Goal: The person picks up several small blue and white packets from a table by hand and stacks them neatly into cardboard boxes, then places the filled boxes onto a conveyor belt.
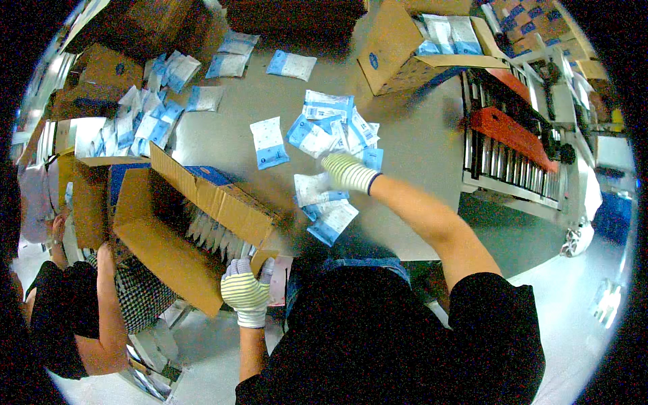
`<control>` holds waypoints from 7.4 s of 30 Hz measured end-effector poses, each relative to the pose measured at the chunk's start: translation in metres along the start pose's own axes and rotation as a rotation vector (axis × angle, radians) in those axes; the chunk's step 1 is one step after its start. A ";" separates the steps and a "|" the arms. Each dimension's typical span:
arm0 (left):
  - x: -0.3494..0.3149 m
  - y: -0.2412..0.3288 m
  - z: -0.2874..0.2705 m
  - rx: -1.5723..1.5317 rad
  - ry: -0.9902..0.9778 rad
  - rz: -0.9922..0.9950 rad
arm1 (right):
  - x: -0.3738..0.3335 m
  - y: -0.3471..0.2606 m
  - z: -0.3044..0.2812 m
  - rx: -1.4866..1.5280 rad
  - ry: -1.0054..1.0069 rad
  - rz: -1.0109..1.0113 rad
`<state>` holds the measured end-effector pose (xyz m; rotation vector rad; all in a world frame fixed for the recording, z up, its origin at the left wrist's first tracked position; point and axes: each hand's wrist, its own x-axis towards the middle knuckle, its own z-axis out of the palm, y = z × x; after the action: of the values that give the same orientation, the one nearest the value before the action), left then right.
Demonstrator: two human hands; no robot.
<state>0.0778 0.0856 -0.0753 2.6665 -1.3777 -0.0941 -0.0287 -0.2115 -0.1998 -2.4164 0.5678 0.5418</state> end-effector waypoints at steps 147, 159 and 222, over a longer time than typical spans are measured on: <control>-0.010 0.045 0.012 -0.156 0.084 0.116 | 0.024 -0.279 -0.137 -0.414 0.326 -0.857; -0.024 0.044 0.028 -0.169 0.155 0.065 | 0.105 -0.289 -0.007 -0.606 0.030 -0.662; -0.017 0.020 -0.004 -0.018 0.106 0.101 | -0.041 -0.055 0.046 -0.328 -0.446 -0.136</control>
<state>0.0523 0.0880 -0.0688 2.5422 -1.4666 0.0451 -0.0454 -0.1317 -0.1885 -2.4889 0.1284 1.1472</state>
